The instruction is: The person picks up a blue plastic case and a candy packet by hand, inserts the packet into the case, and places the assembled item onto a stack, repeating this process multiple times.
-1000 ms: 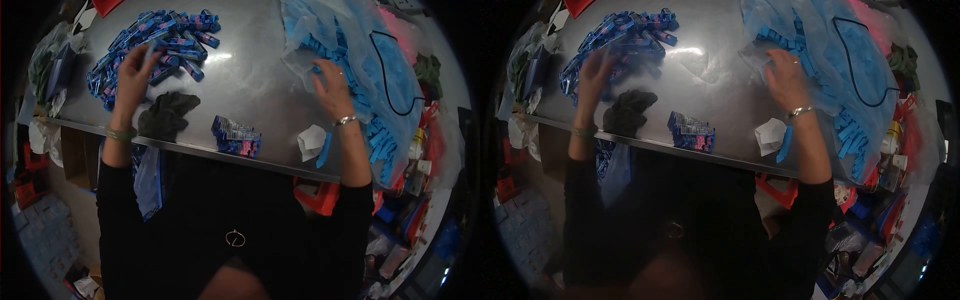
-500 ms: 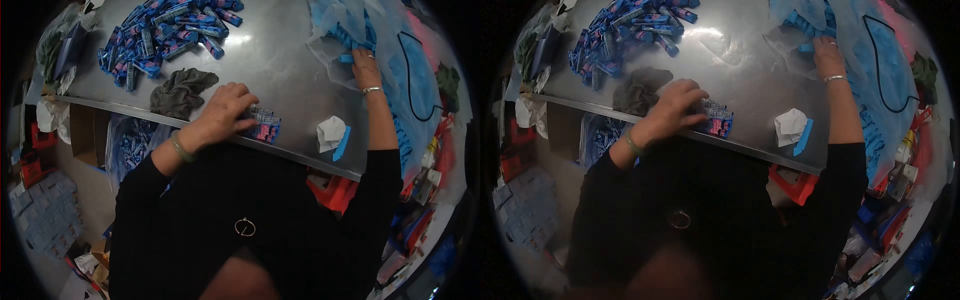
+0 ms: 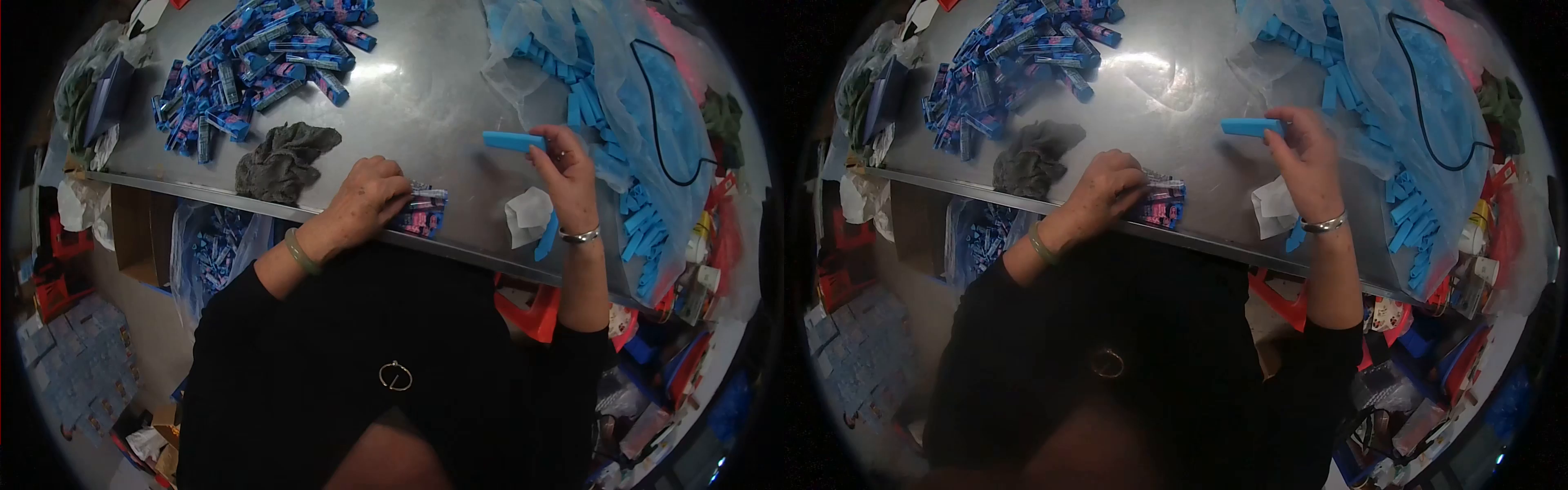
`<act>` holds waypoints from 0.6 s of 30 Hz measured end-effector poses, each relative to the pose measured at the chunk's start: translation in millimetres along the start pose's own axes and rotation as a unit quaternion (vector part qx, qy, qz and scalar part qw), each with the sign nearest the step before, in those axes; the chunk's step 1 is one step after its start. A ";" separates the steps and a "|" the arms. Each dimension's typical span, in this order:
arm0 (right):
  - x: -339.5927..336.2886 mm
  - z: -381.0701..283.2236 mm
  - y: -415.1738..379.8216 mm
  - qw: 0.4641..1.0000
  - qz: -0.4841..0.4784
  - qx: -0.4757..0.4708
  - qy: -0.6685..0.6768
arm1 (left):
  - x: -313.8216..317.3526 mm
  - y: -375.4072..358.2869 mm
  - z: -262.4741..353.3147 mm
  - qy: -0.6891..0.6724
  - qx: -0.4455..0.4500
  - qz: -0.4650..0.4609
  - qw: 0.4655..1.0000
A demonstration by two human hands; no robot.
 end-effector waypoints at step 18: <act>31.4 -23.3 -3.4 0.955 -0.069 0.098 0.270 | -17.8 -6.2 4.0 -0.180 -0.058 0.097 0.977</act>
Point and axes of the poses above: each hand's wrist, its own y-axis towards the middle knuckle, its own x-axis out of the palm, z = x × y, the point moved 3 cm from there along y, towards the middle knuckle, and after that the axes turned 1 degree about x, right-handed, at the moved point
